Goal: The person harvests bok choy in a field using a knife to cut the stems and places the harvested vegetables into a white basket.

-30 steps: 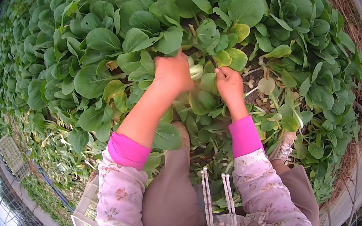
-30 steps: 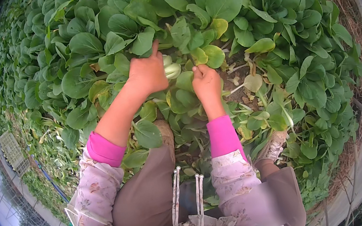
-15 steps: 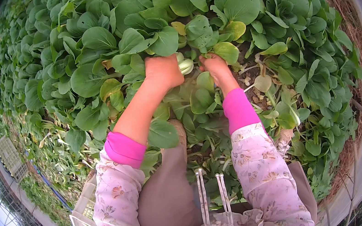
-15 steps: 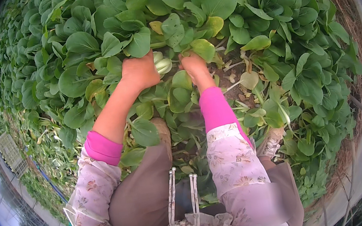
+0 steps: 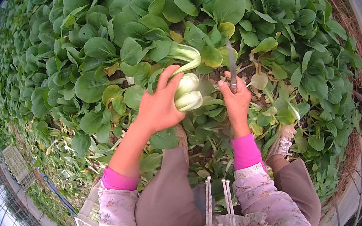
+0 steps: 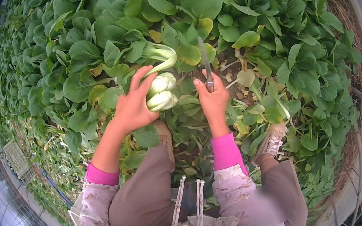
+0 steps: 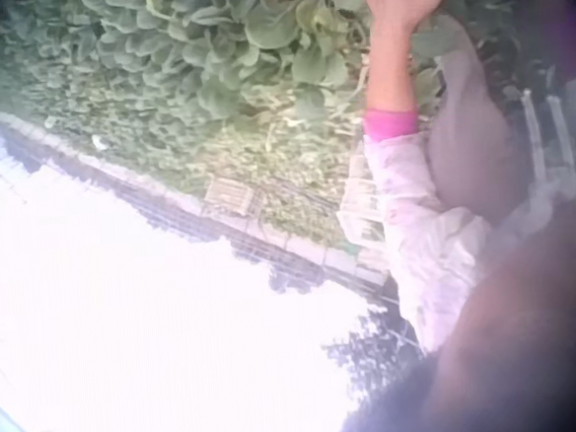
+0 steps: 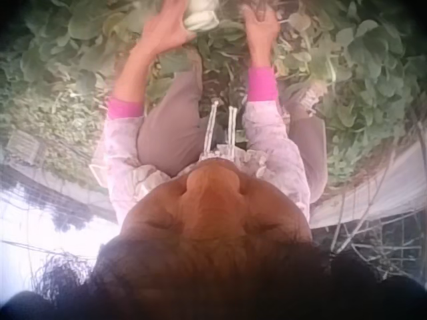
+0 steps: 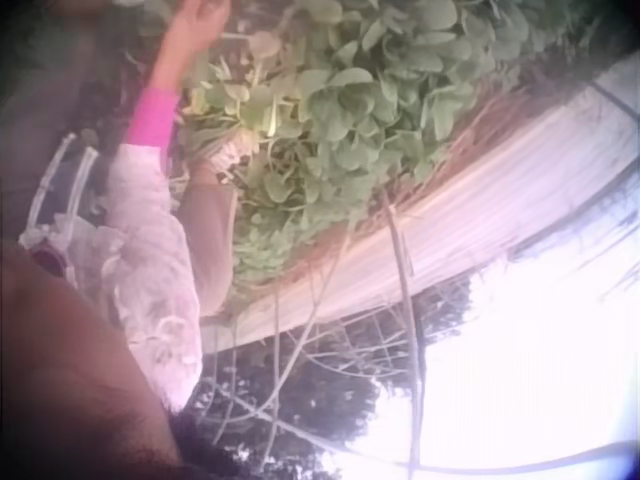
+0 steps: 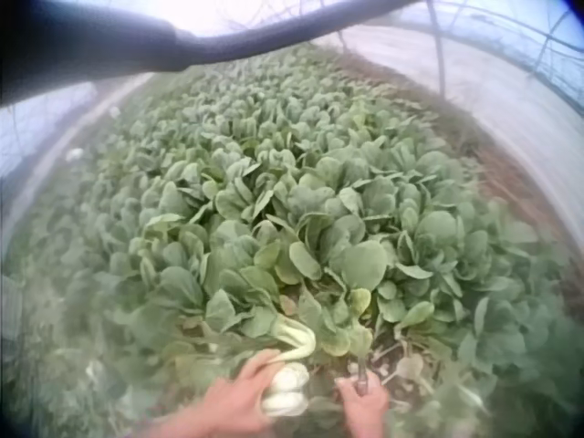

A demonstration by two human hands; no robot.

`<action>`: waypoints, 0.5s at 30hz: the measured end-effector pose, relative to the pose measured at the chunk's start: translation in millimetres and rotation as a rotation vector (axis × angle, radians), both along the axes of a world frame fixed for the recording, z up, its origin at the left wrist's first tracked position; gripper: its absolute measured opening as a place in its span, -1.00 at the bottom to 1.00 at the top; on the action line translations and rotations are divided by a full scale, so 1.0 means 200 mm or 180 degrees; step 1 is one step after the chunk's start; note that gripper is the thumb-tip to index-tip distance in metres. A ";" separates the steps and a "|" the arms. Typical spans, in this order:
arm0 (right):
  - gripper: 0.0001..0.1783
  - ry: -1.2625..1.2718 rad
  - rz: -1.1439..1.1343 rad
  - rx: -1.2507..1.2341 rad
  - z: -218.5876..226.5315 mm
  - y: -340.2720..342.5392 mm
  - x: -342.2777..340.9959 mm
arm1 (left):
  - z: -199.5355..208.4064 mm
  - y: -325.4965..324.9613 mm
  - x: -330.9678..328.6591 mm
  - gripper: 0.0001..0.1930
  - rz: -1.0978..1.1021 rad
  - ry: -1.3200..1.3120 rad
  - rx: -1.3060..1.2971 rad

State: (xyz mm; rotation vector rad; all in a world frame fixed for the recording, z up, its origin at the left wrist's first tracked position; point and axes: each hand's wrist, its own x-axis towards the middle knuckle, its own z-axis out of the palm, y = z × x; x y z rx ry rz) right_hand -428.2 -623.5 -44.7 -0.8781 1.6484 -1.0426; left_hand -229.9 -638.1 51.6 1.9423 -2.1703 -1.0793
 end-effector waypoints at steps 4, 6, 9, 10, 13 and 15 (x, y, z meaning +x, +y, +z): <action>-0.60 -0.1323 -0.0369 -0.0065 0.11 -0.09 0.10 | 0.02 0.02 0.04 -0.21 0.0258 0.0453 0.0206; -0.54 -0.1845 -0.0100 0.0213 0.09 -0.15 0.17 | 0.00 0.03 0.07 -0.21 0.0268 0.0479 0.0219; -0.51 -0.2177 0.0148 0.0368 0.03 -0.26 0.26 | -0.03 0.02 0.08 -0.21 0.0237 0.0476 0.0231; -0.51 -0.2109 0.0064 0.0329 0.02 -0.26 0.25 | -0.03 0.01 0.08 -0.21 0.0222 0.0464 0.0229; -0.52 -0.1951 -0.0134 0.0140 0.09 -0.24 0.22 | -0.05 0.03 0.10 -0.22 0.0017 0.0684 0.0231; -0.56 -0.1654 -0.0300 -0.0157 0.23 -0.17 0.17 | 0.00 0.06 0.07 -0.24 -0.0361 0.0723 0.0098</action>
